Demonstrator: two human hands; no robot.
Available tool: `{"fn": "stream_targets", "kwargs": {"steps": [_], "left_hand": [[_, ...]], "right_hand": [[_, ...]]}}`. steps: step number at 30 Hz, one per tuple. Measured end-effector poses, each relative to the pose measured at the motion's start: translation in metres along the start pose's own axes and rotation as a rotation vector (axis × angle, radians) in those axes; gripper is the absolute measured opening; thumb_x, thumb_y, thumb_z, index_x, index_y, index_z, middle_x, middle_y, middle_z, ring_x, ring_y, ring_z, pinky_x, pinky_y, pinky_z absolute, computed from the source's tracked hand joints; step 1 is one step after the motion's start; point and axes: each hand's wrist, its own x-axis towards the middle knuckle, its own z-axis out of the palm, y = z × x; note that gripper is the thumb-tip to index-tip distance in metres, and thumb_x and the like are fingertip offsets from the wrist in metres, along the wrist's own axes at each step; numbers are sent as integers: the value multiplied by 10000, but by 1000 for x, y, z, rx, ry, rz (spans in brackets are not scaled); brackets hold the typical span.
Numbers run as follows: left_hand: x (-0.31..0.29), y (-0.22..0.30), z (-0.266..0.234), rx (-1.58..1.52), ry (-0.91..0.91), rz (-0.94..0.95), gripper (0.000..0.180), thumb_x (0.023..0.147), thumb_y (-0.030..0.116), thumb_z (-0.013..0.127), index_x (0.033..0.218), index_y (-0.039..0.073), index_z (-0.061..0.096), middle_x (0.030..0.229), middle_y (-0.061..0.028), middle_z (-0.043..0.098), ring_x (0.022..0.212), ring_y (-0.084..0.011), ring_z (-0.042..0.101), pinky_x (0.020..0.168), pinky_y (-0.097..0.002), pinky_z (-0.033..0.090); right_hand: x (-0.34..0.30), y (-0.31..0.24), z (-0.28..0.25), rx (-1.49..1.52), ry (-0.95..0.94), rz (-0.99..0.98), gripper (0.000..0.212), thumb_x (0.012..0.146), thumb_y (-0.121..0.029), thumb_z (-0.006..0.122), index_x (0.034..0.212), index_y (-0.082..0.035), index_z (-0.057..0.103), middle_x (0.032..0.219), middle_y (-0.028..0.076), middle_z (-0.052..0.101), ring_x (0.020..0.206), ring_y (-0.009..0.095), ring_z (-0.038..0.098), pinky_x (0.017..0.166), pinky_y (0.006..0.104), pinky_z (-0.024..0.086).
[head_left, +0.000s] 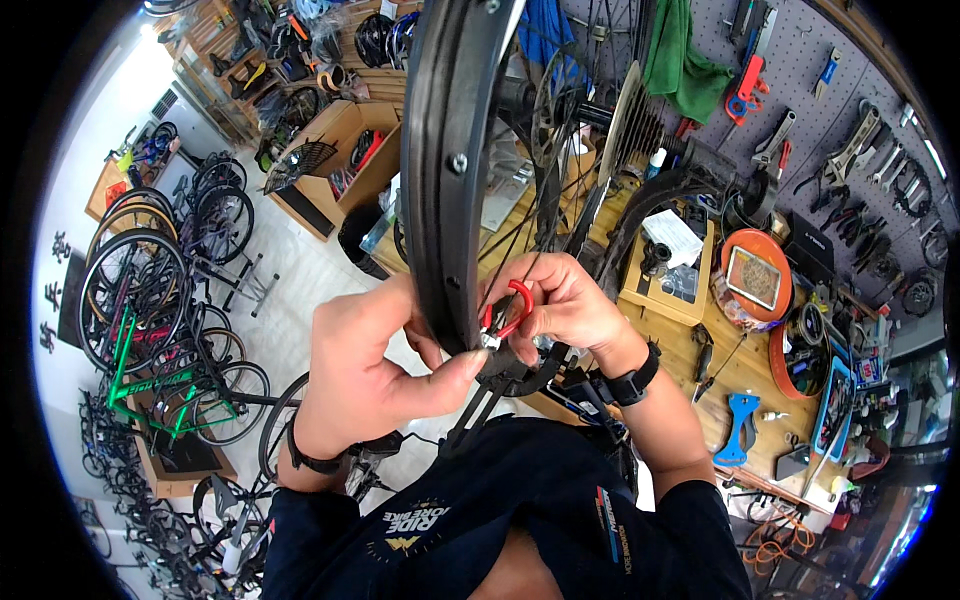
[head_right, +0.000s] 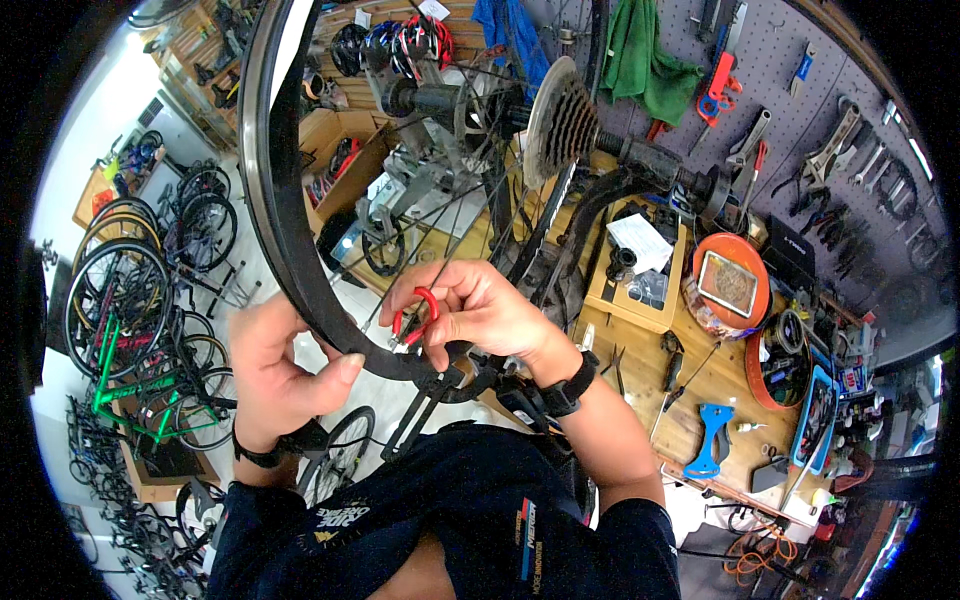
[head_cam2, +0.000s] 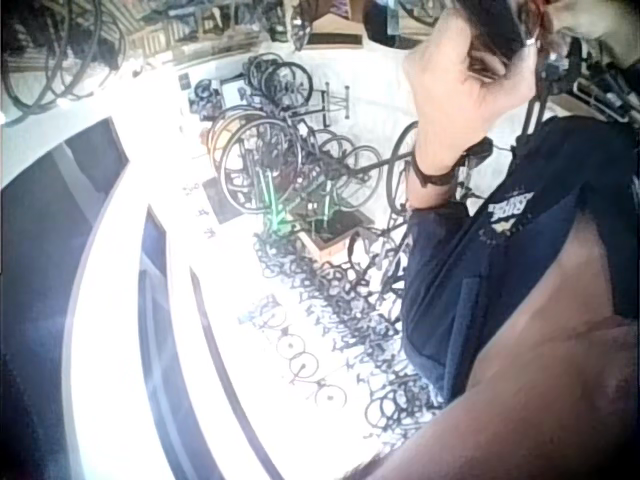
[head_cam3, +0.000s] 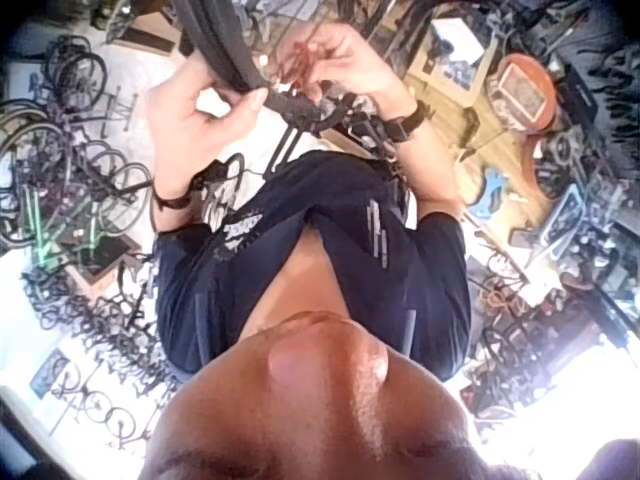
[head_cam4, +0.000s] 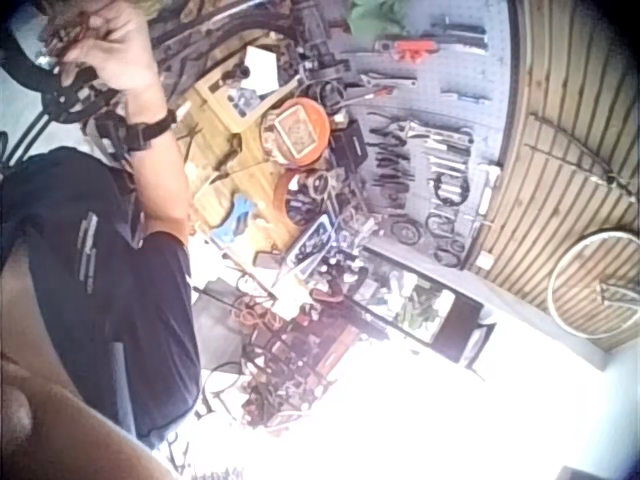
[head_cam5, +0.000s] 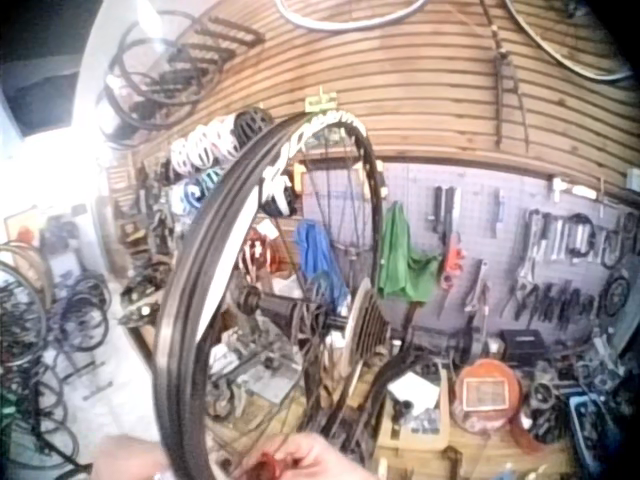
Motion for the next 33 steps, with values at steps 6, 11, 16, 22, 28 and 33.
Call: {"fn": "stream_targets", "kwargs": {"steps": [6,11,16,22,28,33], "left_hand": [[-6,-8,6,36,-24,-1,289,701,90,810,942,36,660,747,-20,691,564,-105,644,537,-215,488],[-15,-22,18,32,-21,36,295,684,91,820,930,58,660,736,-20,677,565,-119,644,535,-240,491],[-31,-42,37,74,-50,40,278,670,79,819,895,66,655,726,-34,650,588,-160,655,547,-276,503],[-43,-50,51,125,21,17,260,680,121,804,895,36,684,763,-78,694,668,-241,696,595,-320,522],[-24,-28,32,123,39,76,252,680,66,800,878,47,645,683,-37,658,551,-154,651,526,-253,490],[-21,-23,27,72,-18,11,256,697,74,793,905,43,647,717,-47,662,565,-157,654,533,-253,494]], "right_hand": [[-4,0,-1,-207,171,106,225,834,-83,761,978,42,642,900,115,688,628,123,637,568,233,513],[-14,0,22,-406,412,107,224,828,-117,788,946,8,644,769,29,673,622,68,594,563,218,474],[-12,23,27,-725,671,172,200,849,-87,751,968,17,627,750,8,639,641,52,564,564,230,447],[-19,12,14,-554,527,373,207,864,-60,727,1013,47,630,858,20,659,733,54,571,647,224,477],[-21,7,-14,-86,138,189,257,847,-47,705,1073,61,646,997,105,673,720,111,636,573,230,490],[-15,8,-9,-266,206,159,150,815,-3,722,928,69,656,884,115,673,620,115,623,514,243,479]]}}
